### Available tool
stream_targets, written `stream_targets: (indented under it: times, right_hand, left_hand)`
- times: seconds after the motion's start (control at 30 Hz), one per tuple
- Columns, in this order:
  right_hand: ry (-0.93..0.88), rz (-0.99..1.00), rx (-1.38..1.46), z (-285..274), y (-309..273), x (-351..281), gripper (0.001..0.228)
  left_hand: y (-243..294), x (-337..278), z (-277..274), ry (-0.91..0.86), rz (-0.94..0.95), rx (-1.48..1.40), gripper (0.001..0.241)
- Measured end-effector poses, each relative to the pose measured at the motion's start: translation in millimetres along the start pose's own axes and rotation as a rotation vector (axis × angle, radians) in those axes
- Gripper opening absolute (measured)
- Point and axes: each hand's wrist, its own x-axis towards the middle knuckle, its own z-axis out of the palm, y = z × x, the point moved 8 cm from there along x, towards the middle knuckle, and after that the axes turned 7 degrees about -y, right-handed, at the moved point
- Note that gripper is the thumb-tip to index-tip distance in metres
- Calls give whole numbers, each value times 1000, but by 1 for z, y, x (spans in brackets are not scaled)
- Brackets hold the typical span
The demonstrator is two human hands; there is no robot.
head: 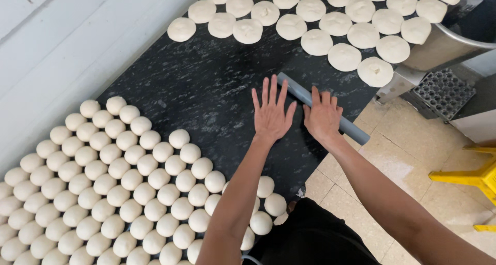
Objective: The person repeatedly picks up small dough balls from a large pile on a dark countertop and flattens each one into a round disc using a rolling pin. The flattened discs are placed in a separate area on the counter. The process is continuous and repetitive throughout the clip.
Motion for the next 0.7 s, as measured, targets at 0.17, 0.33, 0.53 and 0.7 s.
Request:
stream_targets:
  times: [0.17,0.33,0.53,0.7]
  right_hand:
    - [2,31,51,-4,15,-6,63]
    - [37,-20,122,-34,18,-5,52]
    - [-104,-544,116,-50,-7,-50,47]
    - [-210,-610,-19,-22,-31,-93,57]
  left_hand:
    - [15,11,29,-105,27,154,73]
    - [-9,25,12,-94,-15,-693,73]
    - [-56,18,-11,-475,27,-249,54]
    - [-36,6,-10,-451,87,-678,49]
